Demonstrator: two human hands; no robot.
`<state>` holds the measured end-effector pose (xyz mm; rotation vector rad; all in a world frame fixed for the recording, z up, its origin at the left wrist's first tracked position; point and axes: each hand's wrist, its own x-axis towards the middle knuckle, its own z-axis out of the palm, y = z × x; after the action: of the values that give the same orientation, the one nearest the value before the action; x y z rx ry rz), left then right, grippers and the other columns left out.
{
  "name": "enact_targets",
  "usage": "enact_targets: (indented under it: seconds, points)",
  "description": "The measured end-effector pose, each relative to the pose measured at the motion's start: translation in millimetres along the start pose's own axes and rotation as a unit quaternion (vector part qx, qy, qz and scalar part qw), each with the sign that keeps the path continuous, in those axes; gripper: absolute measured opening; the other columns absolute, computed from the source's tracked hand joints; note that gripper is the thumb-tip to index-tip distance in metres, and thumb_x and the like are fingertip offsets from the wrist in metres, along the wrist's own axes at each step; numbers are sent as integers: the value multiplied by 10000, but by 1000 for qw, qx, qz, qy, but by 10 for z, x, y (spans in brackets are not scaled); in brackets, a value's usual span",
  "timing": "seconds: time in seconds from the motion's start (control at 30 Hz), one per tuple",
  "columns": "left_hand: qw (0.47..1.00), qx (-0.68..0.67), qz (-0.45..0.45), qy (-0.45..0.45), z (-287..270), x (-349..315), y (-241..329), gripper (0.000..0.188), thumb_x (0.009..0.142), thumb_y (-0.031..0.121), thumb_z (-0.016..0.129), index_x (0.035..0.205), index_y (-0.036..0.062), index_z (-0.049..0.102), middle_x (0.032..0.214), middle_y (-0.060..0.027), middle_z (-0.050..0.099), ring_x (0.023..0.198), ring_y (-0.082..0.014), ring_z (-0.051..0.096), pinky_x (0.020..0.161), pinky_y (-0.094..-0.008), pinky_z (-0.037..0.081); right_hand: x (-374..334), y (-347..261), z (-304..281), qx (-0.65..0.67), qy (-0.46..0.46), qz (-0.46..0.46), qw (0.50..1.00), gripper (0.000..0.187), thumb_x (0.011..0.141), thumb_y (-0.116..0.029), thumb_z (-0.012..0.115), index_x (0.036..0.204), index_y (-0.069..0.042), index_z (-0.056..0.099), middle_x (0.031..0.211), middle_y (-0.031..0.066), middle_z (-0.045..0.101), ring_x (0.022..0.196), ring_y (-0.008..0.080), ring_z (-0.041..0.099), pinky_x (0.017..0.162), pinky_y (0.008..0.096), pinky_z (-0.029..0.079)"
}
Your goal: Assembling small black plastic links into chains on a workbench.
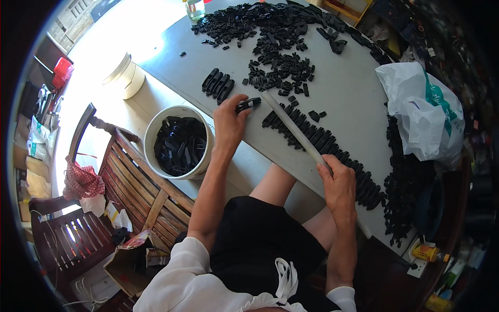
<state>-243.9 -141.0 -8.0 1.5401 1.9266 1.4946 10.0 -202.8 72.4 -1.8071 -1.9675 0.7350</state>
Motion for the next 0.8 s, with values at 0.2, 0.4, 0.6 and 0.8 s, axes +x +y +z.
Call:
enact_targets:
  seconds: [0.2,0.4,0.6,0.8]
  points:
    - [984,167,31,60,38,-133,65,219,705,121,763,897,62,677,836,-96,547,839,-292,570,724,-408,450,12,17,66,-8,15,-29,999,199,913,-204,600,982,-18,615,724,184,627,700,375,620,627,438,463]
    - [987,135,39,73,118,-194,-15,224,665,118,782,858,50,693,833,-85,530,832,-275,544,737,-388,444,22,-152,28,10,41,-57,998,193,916,-186,595,988,-7,609,784,196,636,731,392,617,637,439,470]
    - [991,111,22,71,118,-179,-30,218,647,109,789,841,48,709,800,-86,538,821,-273,551,739,-378,448,136,-197,227,-138,-34,-60,988,183,950,-170,521,900,6,531,819,217,626,765,433,607,661,498,463]
    - [990,114,24,74,116,-181,-23,221,642,112,792,836,47,709,804,-85,541,824,-272,552,738,-375,450,106,-122,66,-7,47,-57,997,177,940,-178,556,978,-7,582,714,194,606,668,405,592,596,460,445]
